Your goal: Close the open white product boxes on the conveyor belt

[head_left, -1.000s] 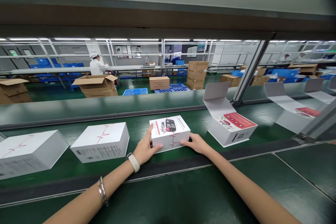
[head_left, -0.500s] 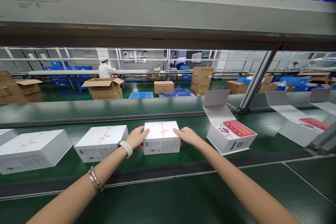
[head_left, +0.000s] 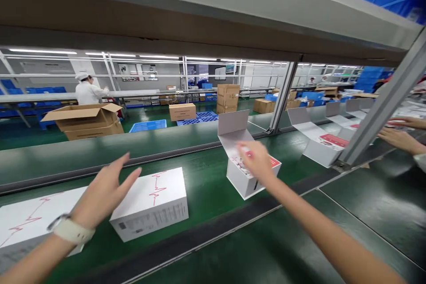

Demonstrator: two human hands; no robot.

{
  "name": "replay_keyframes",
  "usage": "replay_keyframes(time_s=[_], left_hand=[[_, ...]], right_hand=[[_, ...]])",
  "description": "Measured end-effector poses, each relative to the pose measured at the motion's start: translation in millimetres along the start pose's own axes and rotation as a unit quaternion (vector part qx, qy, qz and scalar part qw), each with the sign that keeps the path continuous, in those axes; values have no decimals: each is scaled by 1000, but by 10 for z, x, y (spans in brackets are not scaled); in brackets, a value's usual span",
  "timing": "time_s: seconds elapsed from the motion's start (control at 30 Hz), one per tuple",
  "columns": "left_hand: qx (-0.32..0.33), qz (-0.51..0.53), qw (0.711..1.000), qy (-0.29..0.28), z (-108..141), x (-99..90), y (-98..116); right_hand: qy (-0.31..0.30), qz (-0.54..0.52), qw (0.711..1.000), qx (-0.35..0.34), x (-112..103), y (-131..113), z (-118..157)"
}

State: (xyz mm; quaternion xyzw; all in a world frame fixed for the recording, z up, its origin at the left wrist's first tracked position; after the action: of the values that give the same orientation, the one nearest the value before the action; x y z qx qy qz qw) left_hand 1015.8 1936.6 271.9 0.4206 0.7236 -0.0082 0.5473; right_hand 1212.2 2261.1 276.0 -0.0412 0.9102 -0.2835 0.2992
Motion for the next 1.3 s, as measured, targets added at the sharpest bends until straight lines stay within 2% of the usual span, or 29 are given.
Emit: replay_keyframes(time_s=[0.03, 0.07, 0.1, 0.13, 0.17, 0.2, 0.23, 0.3, 0.37, 0.4, 0.47, 0.53, 0.57, 0.63, 0.7, 0.77, 0.8, 0.87, 0.93, 0.97, 1.03, 1.07, 1.17, 1.2, 1.3], left_hand=[[35, 29, 999, 16, -133, 20, 212], [64, 77, 995, 8, -288, 80, 445], [91, 118, 989, -8, -460, 177, 686], [117, 165, 978, -49, -641, 316, 925], [110, 217, 965, -95, -826, 484, 1138], [93, 270, 945, -159, -1003, 675, 1330], [87, 289, 933, -197, -1168, 859, 1499], [53, 347, 890, -292, -1433, 1178, 1768], [37, 393, 846, -358, -1584, 1340, 1987], [44, 404, 830, -382, -1608, 1353, 2094], [98, 375, 826, -410, -1532, 1278, 2320], [188, 272, 852, -406, -1279, 1171, 2548], [236, 194, 872, -382, -1091, 1144, 2648], [318, 13, 903, -288, -630, 1192, 2794], [359, -134, 905, -185, -141, 1379, 2845], [382, -227, 892, -89, 247, 1612, 2807], [394, -238, 886, -53, 373, 1711, 2764], [414, -215, 884, -22, 482, 1837, 2645], [409, -144, 901, -28, 449, 1870, 2501], [381, -100, 918, -30, 407, 1866, 2424], [290, -6, 955, -57, 333, 1870, 2278], [239, 42, 966, -86, 317, 1888, 2221], [133, 152, 960, -194, 348, 1960, 2164], [110, 168, 957, -210, 363, 1960, 2177], [60, 174, 965, -189, 358, 1843, 2247]], right_hand=[[76, -11, 996, 51, -192, 290, -130], [114, -44, 985, 117, -337, 590, -237], [123, -87, 969, 197, -431, 884, -305], [117, -135, 948, 262, -482, 1149, -328], [108, -183, 930, 299, -502, 1374, -307], [111, -223, 915, 317, -506, 1562, -246], [122, -252, 903, 325, -505, 1719, -156], [126, -281, 893, 328, -514, 1964, 57], [120, -280, 898, 318, -590, 2156, 224], [123, -272, 903, 308, -659, 2242, 274], [149, -257, 909, 293, -831, 2400, 320], [174, -256, 904, 294, -980, 2526, 325], [179, -259, 901, 297, -1027, 2568, 321], [175, -259, 904, 292, -1064, 2599, 310], [153, -240, 918, 278, -1041, 2564, 295], [120, -218, 932, 263, -989, 2476, 282], [100, -214, 938, 255, -958, 2414, 276], [34, -231, 943, 235, -882, 2263, 271], [-83, -280, 933, 210, -779, 2086, 288], [-152, -301, 922, 192, -722, 1997, 308], [-259, -305, 903, 158, -620, 1847, 368], [-285, -293, 901, 146, -582, 1792, 399], [-279, -267, 911, 146, -526, 1676, 469], [-270, -268, 912, 154, -525, 1637, 481], [-231, -198, 937, 173, -568, 1485, 465]])
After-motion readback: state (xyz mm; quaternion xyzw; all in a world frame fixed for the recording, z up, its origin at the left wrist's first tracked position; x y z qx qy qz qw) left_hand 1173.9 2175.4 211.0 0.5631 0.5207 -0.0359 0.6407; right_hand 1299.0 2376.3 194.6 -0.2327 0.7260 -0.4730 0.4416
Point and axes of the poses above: each hand's wrist, its own z-axis away from the middle knuckle, its own x-axis out of the palm, y = z × x, the point moved 2 cm from there along -z, towards the middle knuckle
